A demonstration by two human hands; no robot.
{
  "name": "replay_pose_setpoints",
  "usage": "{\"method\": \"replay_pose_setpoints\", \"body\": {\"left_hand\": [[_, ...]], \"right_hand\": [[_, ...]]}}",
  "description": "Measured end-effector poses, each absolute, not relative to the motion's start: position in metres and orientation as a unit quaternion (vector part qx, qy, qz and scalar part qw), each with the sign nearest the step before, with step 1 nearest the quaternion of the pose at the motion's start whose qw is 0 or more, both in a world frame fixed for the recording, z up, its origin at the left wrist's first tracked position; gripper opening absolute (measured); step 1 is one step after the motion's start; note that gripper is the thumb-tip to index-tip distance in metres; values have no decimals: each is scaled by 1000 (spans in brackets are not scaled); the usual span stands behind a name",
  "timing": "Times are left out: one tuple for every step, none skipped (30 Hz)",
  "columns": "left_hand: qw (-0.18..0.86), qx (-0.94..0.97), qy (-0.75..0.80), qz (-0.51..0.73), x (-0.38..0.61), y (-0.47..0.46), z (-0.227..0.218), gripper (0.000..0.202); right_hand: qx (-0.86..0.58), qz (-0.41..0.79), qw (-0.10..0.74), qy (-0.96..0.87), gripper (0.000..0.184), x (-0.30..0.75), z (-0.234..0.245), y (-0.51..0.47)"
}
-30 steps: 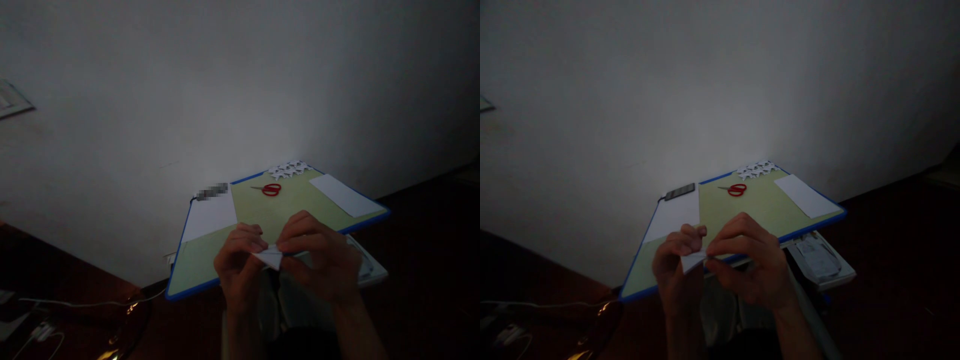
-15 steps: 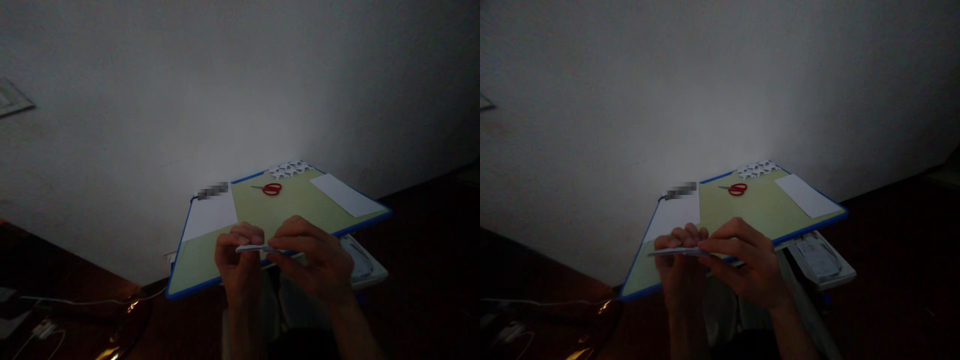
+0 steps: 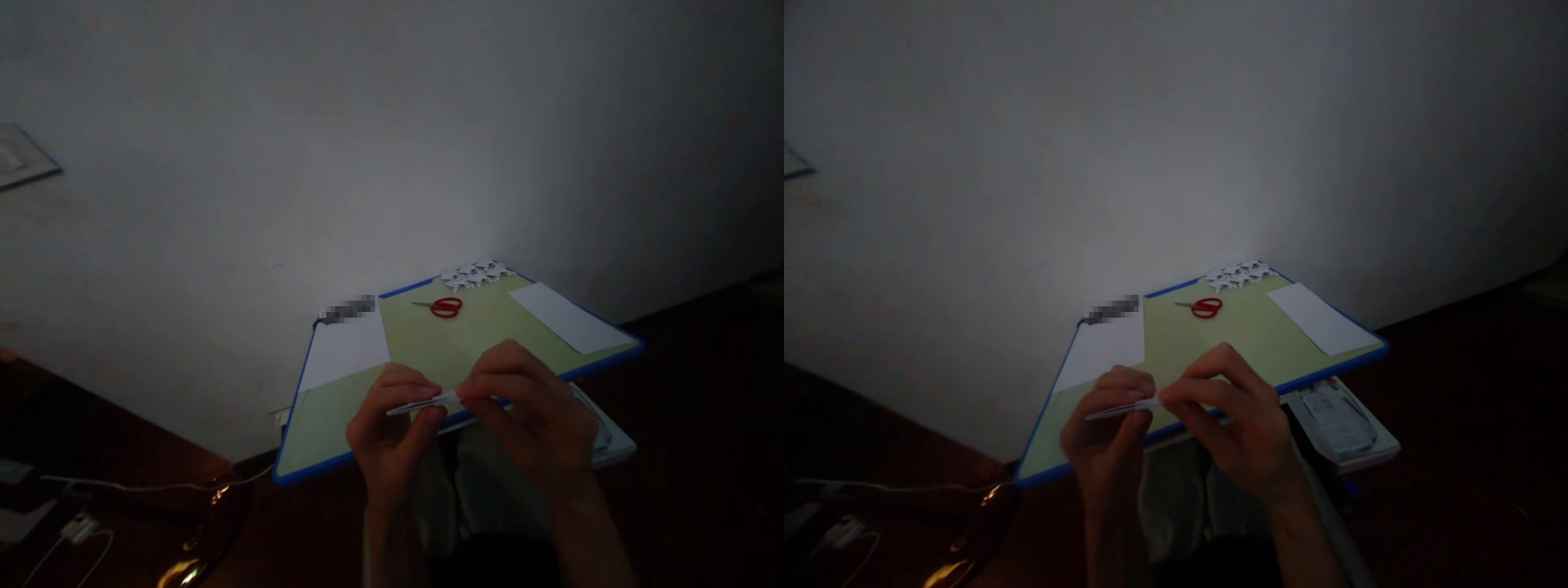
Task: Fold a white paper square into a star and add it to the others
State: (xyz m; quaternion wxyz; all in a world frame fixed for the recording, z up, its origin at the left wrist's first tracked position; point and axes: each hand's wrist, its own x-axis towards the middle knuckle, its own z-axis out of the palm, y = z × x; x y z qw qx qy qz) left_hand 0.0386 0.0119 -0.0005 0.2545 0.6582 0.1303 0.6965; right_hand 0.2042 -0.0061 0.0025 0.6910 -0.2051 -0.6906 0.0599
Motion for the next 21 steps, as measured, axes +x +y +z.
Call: {"method": "replay_pose_setpoints", "body": {"left_hand": [[243, 663, 126, 696, 38, 11, 0, 19], [234, 668, 123, 696, 37, 10, 2, 19], [226, 672, 121, 695, 37, 9, 3, 18], [219, 677, 119, 693, 37, 9, 4, 17], [213, 680, 119, 691, 37, 8, 5, 15], [208, 684, 120, 688, 36, 7, 6, 14], [201, 687, 122, 687, 36, 6, 6, 14], [194, 689, 125, 687, 36, 6, 7, 13], [187, 691, 129, 686, 36, 5, 8, 13], [180, 693, 133, 685, 35, 5, 8, 13], [175, 697, 136, 682, 35, 4, 9, 12], [170, 700, 138, 680, 35, 3, 10, 12], [167, 701, 141, 679, 35, 3, 10, 11], [164, 703, 142, 677, 35, 2, 10, 10], [163, 703, 143, 678, 35, 1, 10, 10], [162, 701, 144, 679, 35, 1, 10, 10], [164, 700, 144, 680, 35, 0, 10, 10], [168, 697, 144, 682, 36, 0, 10, 10], [172, 694, 142, 684, 37, 0, 9, 11], [175, 691, 140, 687, 37, 0, 9, 11], [177, 688, 139, 690, 38, 1, 8, 11]], "right_hand": [[-207, 61, 684, -696, 29, 205, 2, -6], [-209, 62, 678, -702, 28, 206, 2, -6], [-209, 63, 673, -706, 27, 206, 1, -6], [-208, 66, 672, -708, 27, 207, 1, -6], [-206, 68, 671, -709, 27, 207, 0, -6], [-204, 69, 672, -709, 27, 207, 0, -6], [-203, 69, 673, -708, 27, 207, 0, -7], [-203, 70, 673, -708, 26, 207, 0, -7], [-204, 71, 673, -708, 26, 207, -1, -7], [-207, 71, 672, -708, 26, 207, -1, -7], [-209, 71, 671, -708, 25, 206, -1, -7], [-210, 71, 670, -708, 25, 206, -1, -7], [-211, 70, 670, -708, 25, 206, -2, -7], [-210, 68, 669, -709, 25, 206, -2, -7], [-209, 68, 670, -709, 25, 206, -2, -7], [-206, 68, 671, -709, 25, 206, -2, -7], [-205, 70, 672, -708, 25, 206, -2, -7], [-203, 71, 673, -707, 25, 206, -2, -7], [-201, 72, 675, -707, 25, 206, -2, -7], [-199, 71, 676, -706, 25, 206, -1, -7], [-199, 71, 676, -706, 24, 206, -1, -7]]}}
